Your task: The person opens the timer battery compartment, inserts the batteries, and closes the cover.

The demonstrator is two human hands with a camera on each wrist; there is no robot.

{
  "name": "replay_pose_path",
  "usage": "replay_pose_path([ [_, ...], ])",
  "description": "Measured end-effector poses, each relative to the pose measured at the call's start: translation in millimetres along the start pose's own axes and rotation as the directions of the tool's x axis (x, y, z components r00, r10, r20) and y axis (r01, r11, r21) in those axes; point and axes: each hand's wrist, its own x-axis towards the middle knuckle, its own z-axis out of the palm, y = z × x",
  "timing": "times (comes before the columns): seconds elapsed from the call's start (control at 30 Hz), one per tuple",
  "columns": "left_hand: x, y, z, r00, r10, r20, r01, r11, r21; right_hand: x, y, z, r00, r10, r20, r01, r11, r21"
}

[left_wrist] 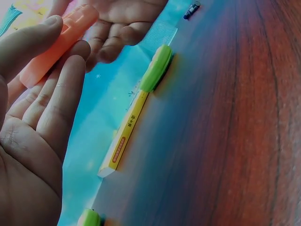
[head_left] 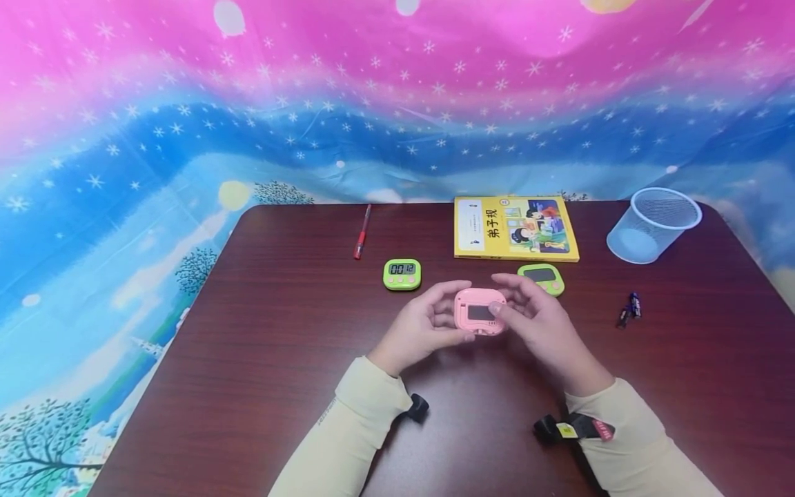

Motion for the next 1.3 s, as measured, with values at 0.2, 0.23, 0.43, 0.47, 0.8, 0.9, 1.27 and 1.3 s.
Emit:
replay_pose_path([
  [0.2, -0.1, -0.3, 1.6, 1.0, -0.005, 0.026, 0.006, 0.999, -0.033, -4.5, -3.1, 9.9, 0.987, -0.123, -0.104, 0.116, 0.991, -0.067],
  [0.23, -0.2, -0.1, 2.1, 0.999, -0.007, 0.032, 0.008, 0.999, -0.035, -5.3, -2.8, 10.7, 0.987, -0.122, -0.108, 0.115, 0.991, -0.063],
  [0.43, -0.8, 1.2, 6.7, 0.998, -0.011, 0.055, 0.013, 0.999, -0.047, -9.0, 0.3, 16.8, 0.982, -0.143, -0.121, 0.139, 0.989, -0.041],
  [0.47, -0.7, 1.2, 7.5, 0.998, -0.01, 0.056, 0.013, 0.999, -0.05, -9.4, 0.7, 17.7, 0.981, -0.149, -0.128, 0.145, 0.989, -0.042],
  [0.8, 0.4, -1.0, 12.5, 0.998, 0.007, 0.066, -0.004, 0.999, -0.046, -11.3, 0.5, 22.4, 0.965, -0.138, -0.221, 0.128, 0.99, -0.06],
  [0.9, 0.6, -2.0, 13.3, 0.998, 0.009, 0.065, -0.007, 0.999, -0.038, -11.0, 0.9, 23.9, 0.964, -0.119, -0.237, 0.111, 0.993, -0.048],
  [1.27, -0.3, -4.5, 15.9, 0.999, -0.022, 0.043, 0.023, 0.999, -0.027, -8.8, 3.7, 26.2, 0.959, -0.08, -0.272, 0.06, 0.995, -0.082],
  [1.3, -0.3, -4.4, 16.0, 0.999, -0.022, 0.043, 0.024, 0.999, -0.026, -8.5, 3.7, 25.9, 0.958, -0.078, -0.275, 0.057, 0.995, -0.084],
])
